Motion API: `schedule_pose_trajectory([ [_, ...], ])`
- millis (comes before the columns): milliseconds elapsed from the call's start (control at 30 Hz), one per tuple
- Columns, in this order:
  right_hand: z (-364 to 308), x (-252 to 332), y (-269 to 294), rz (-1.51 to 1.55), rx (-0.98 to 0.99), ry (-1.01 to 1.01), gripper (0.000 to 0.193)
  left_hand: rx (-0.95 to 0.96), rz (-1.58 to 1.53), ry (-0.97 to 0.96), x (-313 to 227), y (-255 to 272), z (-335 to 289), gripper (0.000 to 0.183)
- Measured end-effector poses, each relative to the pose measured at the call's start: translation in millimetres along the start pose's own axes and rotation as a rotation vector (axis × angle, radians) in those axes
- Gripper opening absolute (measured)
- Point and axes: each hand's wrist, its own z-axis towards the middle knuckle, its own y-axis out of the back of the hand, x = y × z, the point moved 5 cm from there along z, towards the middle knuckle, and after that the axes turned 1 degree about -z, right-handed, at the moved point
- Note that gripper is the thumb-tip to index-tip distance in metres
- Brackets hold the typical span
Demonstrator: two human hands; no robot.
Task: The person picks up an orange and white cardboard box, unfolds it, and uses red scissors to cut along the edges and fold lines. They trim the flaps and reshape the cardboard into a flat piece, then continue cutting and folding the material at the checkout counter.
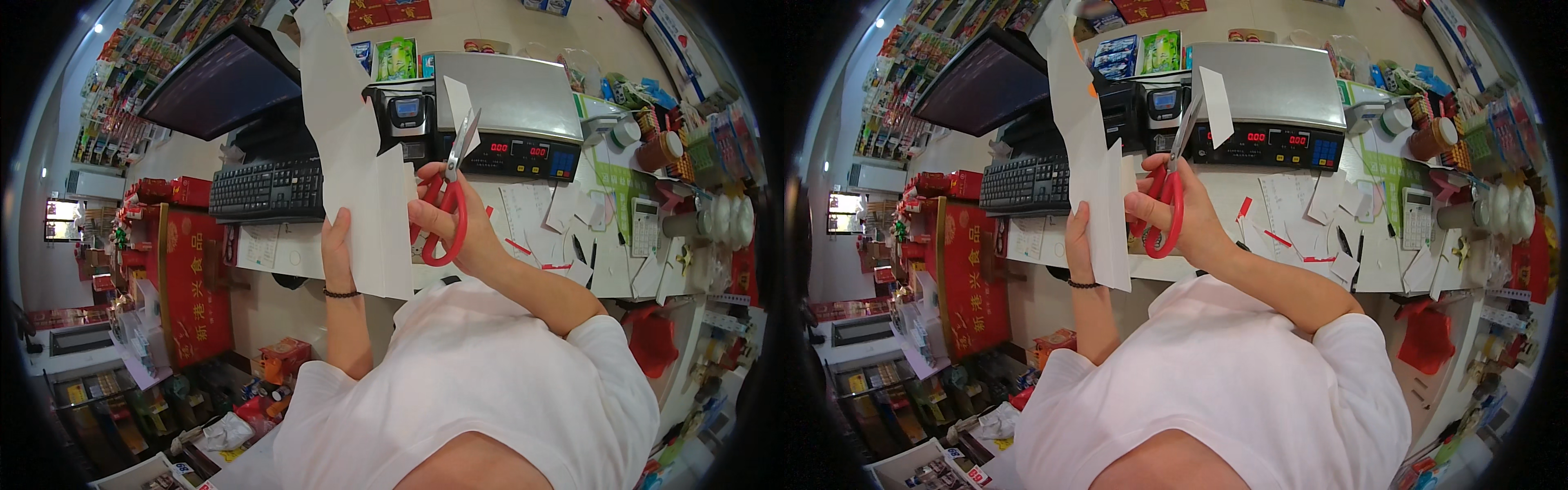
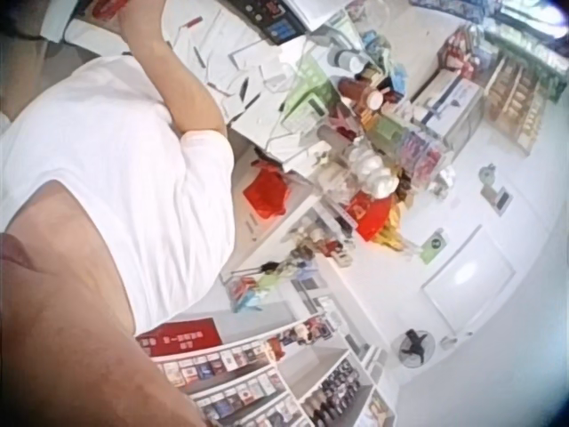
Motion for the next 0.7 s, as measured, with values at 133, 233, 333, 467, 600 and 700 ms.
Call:
schedule_pose_trajectory([
  [133,9,-9,10,-0.072,-0.012,-0.028,0.040,-0.015,-0.143,0.117,11,-7,-7,0.040],
  [233,14,-16,7,0.010,0.001,-0.046,0.040,0.019,-0.357,0.250,33,-7,-9,0.040],
  [333,10,-24,-4,0.047,0.027,-0.113,0.042,0.187,-0.671,0.226,59,-6,-4,0.035],
  [467,7,-29,-5,-0.032,0.061,-0.170,0.039,0.120,-0.616,0.154,62,-19,-4,0.035],
  [600,0,-18,-13,-0.176,0.071,-0.068,0.037,-0.023,-0.488,0.171,57,-17,-9,0.038],
  [700,-11,-12,-21,-0.444,0.111,0.185,0.032,0.007,-0.373,0.192,50,-9,-16,0.039],
])
